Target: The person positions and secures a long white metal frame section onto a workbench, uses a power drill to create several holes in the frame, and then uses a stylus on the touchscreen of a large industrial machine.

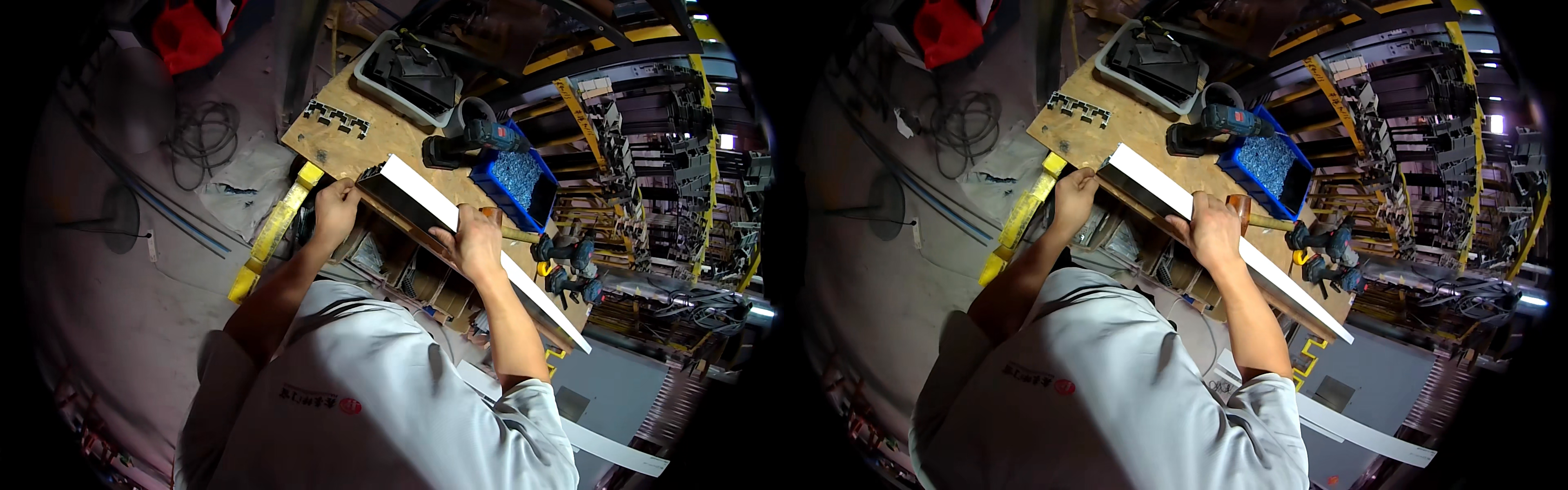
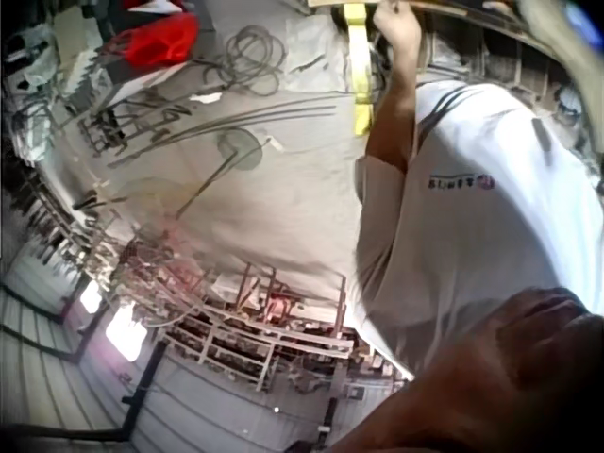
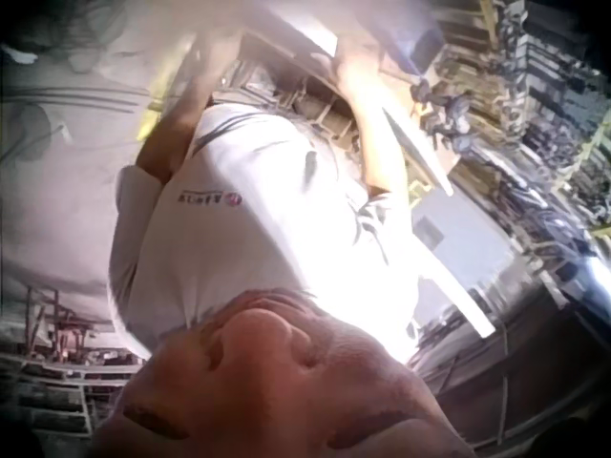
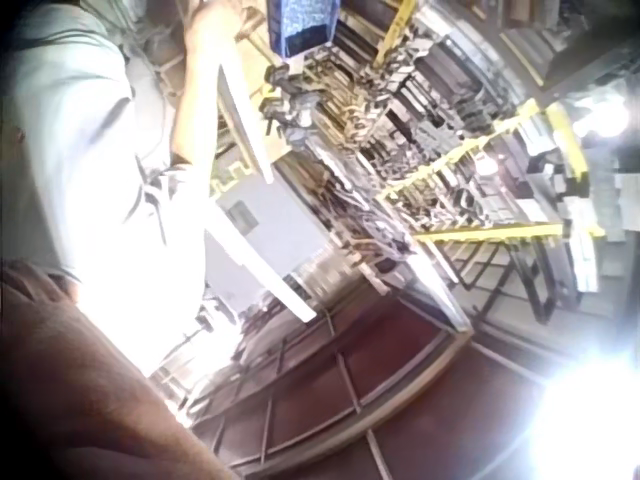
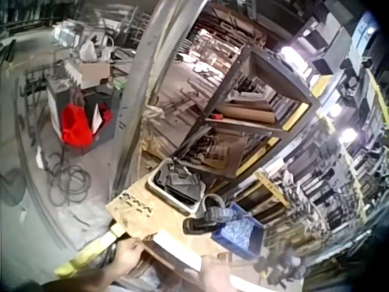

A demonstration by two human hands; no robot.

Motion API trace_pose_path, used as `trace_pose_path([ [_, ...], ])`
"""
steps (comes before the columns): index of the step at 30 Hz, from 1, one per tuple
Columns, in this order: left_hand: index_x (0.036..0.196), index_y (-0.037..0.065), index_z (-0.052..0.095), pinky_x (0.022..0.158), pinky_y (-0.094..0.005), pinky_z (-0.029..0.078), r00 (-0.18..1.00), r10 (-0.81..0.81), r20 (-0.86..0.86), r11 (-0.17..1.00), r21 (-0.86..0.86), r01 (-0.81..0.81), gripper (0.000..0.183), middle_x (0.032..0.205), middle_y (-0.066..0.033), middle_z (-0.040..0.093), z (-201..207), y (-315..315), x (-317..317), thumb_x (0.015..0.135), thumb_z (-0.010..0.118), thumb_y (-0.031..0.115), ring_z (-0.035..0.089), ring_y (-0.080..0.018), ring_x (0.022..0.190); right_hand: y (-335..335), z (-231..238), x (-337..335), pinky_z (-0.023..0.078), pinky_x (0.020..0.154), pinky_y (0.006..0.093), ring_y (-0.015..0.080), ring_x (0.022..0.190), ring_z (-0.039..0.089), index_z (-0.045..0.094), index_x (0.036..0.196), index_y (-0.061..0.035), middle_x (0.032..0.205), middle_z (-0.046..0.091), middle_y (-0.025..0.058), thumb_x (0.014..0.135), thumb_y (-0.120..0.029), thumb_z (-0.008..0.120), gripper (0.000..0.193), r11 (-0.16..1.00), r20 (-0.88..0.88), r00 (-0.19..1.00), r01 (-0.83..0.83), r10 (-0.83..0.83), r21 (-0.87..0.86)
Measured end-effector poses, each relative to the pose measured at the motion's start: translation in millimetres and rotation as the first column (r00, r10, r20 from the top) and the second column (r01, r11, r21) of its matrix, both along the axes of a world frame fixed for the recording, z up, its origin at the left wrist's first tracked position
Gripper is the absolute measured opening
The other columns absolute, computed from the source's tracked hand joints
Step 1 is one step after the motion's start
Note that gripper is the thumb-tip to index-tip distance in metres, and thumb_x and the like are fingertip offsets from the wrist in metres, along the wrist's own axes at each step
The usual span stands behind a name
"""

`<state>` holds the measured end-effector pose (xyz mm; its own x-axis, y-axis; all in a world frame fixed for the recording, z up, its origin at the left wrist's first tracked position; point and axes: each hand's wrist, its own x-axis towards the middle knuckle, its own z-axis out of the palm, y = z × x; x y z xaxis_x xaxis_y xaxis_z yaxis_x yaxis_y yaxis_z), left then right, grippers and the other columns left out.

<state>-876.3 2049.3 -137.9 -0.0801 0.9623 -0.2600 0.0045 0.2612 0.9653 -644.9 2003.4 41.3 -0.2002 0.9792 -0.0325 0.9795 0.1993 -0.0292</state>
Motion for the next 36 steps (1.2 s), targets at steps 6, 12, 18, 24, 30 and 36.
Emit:
trace_pose_path([
  [6, 0.108, -0.007, 0.071, 0.067, -0.0416, 0.052, 0.96, -0.086, -0.265, 0.987, 0.108, 0.119, 0.026, 0.081, -0.0255, 0.069, -12, 14, -9, 0.092, 0.063, 0.012, 0.067, -0.0361, 0.071, 3, -22, 1, 0.051, 0.077, 0.0489, 0.0413, 0.085, 0.067, 0.057, 0.095, -0.0025, 0.087, 0.067, 0.0179, 0.083, -0.041, 0.086, 0.049, 0.999, -0.032, 0.999, 0.037, -0.038, -0.012],
  [12, 0.111, -0.007, 0.071, 0.068, -0.0422, 0.051, 0.865, -0.216, -0.453, 0.954, 0.091, 0.285, 0.029, 0.08, -0.0238, 0.067, -1, 20, -14, 0.092, 0.06, 0.013, 0.064, -0.035, 0.07, 1, -23, -4, 0.05, 0.079, 0.0508, 0.043, 0.088, 0.067, 0.057, 0.096, -0.003, 0.091, 0.068, 0.0186, 0.084, -0.041, 0.084, 0.048, 0.994, -0.016, 0.995, 0.101, -0.101, -0.03],
  [18, 0.122, -0.01, 0.066, 0.084, -0.0495, 0.055, 0.914, -0.006, -0.406, 0.859, 0.465, 0.212, 0.034, 0.102, -0.0268, 0.07, 44, 25, -14, 0.092, 0.061, 0.004, 0.067, -0.045, 0.093, -5, -15, -6, 0.05, 0.084, 0.0483, 0.0377, 0.097, 0.067, 0.06, 0.103, -0.0038, 0.099, 0.069, 0.0164, 0.083, -0.038, 0.084, 0.046, 0.985, -0.007, 0.986, 0.167, -0.167, -0.037],
  [24, 0.12, -0.007, 0.069, 0.082, -0.046, 0.055, 0.877, -0.035, -0.479, 0.742, 0.575, 0.344, 0.029, 0.102, -0.0259, 0.071, 83, 27, -15, 0.092, 0.061, 0.0, 0.069, -0.042, 0.093, -12, -16, 2, 0.048, 0.091, 0.0474, 0.0335, 0.101, 0.067, 0.063, 0.11, -0.0052, 0.102, 0.069, 0.0152, 0.08, -0.042, 0.085, 0.052, 0.972, -0.001, 0.973, 0.232, -0.232, -0.049],
  [30, 0.127, -0.004, 0.072, 0.077, -0.0369, 0.053, 0.884, -0.053, -0.464, 0.836, 0.464, 0.294, 0.032, 0.094, -0.0185, 0.072, 73, 19, -7, 0.099, 0.062, 0.007, 0.066, -0.022, 0.084, -54, -11, 8, 0.048, 0.099, 0.0491, 0.0357, 0.112, 0.061, 0.061, 0.125, -0.0009, 0.112, 0.064, 0.0175, 0.078, -0.037, 0.086, 0.064, 0.943, -0.228, 0.964, 0.198, -0.138, 0.266],
  [36, 0.126, -0.012, 0.069, 0.085, -0.0409, 0.055, 0.806, -0.083, -0.586, 0.856, 0.372, 0.359, 0.041, 0.103, -0.0272, 0.076, 64, 37, -7, 0.097, 0.061, 0.015, 0.073, -0.0324, 0.091, -204, -6, 13, 0.045, 0.107, 0.0478, 0.0365, 0.122, 0.058, 0.059, 0.13, -0.0014, 0.125, 0.061, 0.0181, 0.082, -0.032, 0.084, 0.062, 0.887, -0.418, 0.882, 0.358, -0.218, 0.292],
])
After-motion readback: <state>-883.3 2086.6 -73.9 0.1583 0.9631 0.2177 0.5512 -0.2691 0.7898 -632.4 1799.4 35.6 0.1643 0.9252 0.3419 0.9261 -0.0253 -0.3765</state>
